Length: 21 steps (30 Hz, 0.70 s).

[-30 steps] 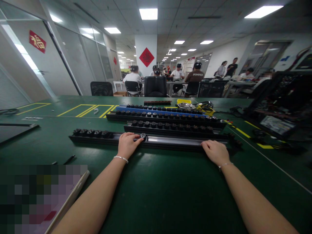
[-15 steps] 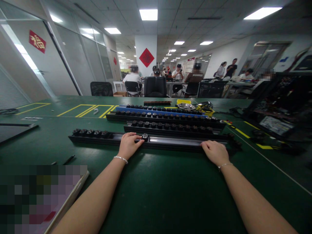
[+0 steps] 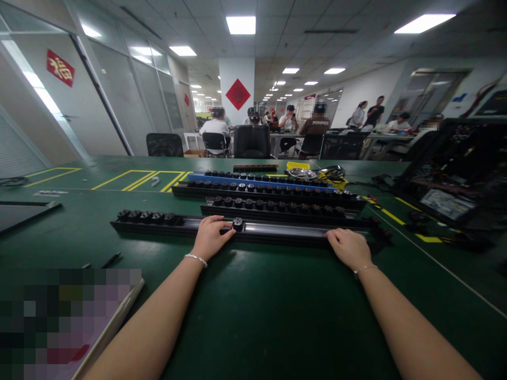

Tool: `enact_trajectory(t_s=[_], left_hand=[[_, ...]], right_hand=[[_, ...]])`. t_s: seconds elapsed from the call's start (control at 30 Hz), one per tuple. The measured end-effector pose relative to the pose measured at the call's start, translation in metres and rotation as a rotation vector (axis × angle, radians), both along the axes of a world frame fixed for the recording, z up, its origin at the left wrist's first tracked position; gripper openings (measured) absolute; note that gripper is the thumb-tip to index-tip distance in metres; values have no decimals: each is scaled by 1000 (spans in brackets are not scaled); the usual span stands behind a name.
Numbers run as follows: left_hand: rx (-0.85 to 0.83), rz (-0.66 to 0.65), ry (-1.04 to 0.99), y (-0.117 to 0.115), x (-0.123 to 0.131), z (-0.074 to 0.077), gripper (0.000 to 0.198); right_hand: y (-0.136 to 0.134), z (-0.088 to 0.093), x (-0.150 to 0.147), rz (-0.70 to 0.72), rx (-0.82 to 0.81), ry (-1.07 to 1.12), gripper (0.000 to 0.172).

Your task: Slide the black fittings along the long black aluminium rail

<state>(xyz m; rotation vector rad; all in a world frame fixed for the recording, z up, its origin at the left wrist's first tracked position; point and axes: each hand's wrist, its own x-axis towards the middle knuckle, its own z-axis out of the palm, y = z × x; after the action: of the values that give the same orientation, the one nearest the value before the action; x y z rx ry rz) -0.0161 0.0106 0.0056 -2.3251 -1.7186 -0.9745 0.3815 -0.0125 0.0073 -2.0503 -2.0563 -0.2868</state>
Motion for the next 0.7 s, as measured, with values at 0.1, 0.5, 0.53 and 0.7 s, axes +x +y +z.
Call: enact_trajectory(t_s=[0.1, 0.5, 0.53, 0.7], left_hand=[[-5, -22, -3, -1, 0, 0, 20], [-66, -99, -30, -2, 1, 2, 17], [-67, -102, -31, -2, 1, 1, 17], [-60, -108, -34, -2, 1, 2, 17]], right_hand=[[-1, 0, 0, 6, 0, 9, 44], [-2, 2, -2, 8, 10, -17, 45], [-1, 1, -2, 5, 9, -21, 45], [-1, 1, -2, -3, 7, -13, 44]])
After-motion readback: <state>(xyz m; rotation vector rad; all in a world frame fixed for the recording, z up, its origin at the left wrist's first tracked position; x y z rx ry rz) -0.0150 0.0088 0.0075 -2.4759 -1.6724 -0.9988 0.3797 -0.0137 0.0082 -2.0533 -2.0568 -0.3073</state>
